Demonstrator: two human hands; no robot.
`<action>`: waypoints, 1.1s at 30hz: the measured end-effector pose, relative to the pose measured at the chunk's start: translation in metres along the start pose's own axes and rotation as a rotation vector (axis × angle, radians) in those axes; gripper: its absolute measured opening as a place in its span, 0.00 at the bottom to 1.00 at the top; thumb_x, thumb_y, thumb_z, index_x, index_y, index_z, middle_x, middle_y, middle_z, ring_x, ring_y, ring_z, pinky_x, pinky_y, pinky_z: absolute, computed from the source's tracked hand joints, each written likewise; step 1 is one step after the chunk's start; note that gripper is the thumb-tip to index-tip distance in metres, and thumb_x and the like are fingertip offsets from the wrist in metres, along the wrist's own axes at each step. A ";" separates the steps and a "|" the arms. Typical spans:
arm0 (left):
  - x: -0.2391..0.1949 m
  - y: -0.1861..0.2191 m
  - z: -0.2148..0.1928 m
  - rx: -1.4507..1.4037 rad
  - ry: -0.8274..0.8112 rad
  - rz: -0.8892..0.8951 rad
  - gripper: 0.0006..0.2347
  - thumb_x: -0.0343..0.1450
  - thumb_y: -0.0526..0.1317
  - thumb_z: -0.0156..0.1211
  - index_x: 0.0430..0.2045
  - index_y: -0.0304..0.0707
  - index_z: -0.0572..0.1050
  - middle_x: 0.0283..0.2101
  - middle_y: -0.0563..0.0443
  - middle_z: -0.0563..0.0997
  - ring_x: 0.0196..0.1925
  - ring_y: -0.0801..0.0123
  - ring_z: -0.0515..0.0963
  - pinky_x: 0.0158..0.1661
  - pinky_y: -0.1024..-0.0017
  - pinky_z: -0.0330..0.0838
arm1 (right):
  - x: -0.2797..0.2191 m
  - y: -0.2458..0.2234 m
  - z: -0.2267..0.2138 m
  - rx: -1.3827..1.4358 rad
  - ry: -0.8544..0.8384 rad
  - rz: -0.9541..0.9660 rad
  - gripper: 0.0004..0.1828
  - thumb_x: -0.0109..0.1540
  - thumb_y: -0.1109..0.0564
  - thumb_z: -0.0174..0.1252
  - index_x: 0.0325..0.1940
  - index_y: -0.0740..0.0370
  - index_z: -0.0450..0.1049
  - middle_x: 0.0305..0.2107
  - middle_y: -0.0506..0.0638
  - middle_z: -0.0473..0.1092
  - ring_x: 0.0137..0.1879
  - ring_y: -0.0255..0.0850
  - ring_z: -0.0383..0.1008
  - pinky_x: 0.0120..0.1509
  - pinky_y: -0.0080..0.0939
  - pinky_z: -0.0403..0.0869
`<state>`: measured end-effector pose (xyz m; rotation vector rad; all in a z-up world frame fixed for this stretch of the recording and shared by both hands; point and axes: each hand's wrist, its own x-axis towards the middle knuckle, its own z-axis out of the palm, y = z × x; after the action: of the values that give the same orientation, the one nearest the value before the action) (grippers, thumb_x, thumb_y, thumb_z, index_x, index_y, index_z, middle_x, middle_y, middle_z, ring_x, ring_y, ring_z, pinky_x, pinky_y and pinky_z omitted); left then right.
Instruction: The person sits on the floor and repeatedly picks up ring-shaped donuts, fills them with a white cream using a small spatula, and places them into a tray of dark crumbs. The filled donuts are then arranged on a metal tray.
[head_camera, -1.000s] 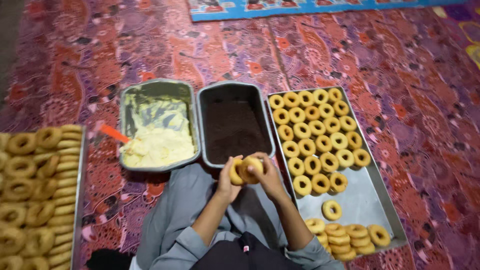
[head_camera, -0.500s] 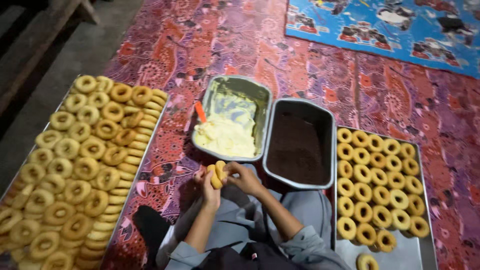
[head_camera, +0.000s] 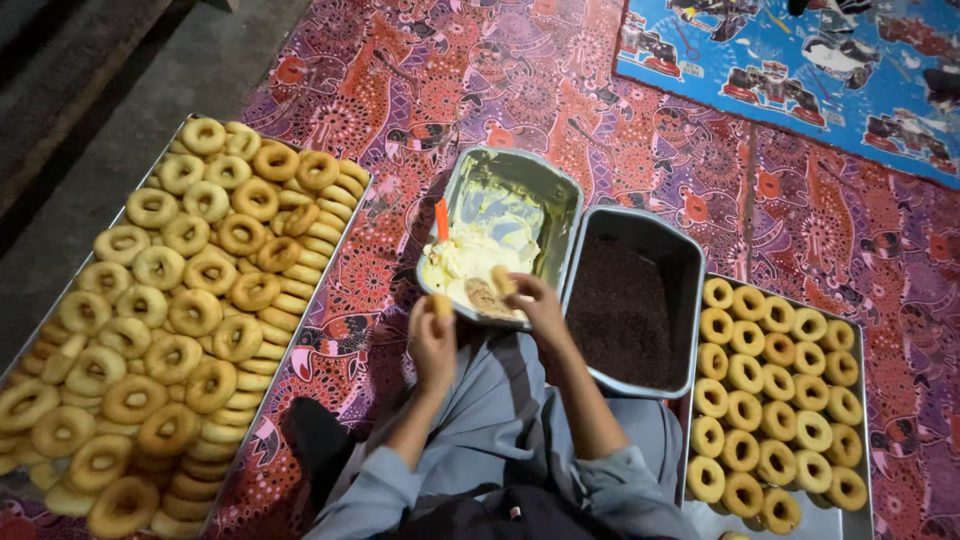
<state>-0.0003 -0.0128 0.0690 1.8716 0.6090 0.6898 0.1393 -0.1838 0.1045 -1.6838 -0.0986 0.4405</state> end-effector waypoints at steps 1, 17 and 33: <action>-0.003 0.010 0.005 0.079 -0.042 0.161 0.13 0.74 0.39 0.56 0.45 0.24 0.73 0.64 0.34 0.70 0.65 0.45 0.72 0.61 0.59 0.68 | -0.003 -0.005 -0.012 0.101 0.043 -0.008 0.23 0.56 0.68 0.59 0.57 0.65 0.77 0.40 0.51 0.77 0.44 0.37 0.77 0.48 0.36 0.75; -0.039 -0.011 0.114 -1.240 -0.286 -0.719 0.23 0.78 0.54 0.43 0.61 0.39 0.69 0.61 0.43 0.74 0.62 0.57 0.73 0.62 0.58 0.67 | -0.061 -0.049 -0.045 -0.010 0.188 -0.206 0.22 0.61 0.66 0.63 0.59 0.65 0.74 0.50 0.51 0.77 0.53 0.38 0.78 0.58 0.38 0.76; -0.020 -0.079 0.034 -1.387 -0.123 -0.839 0.22 0.77 0.49 0.43 0.61 0.34 0.67 0.64 0.44 0.73 0.67 0.57 0.71 0.65 0.54 0.64 | -0.036 0.003 0.034 -0.513 0.063 -0.415 0.21 0.53 0.70 0.61 0.49 0.58 0.82 0.37 0.54 0.76 0.42 0.50 0.75 0.48 0.45 0.77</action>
<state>0.0009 -0.0192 -0.0189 0.2884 0.5276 0.2465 0.0935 -0.1639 0.1066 -2.1092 -0.5419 0.0446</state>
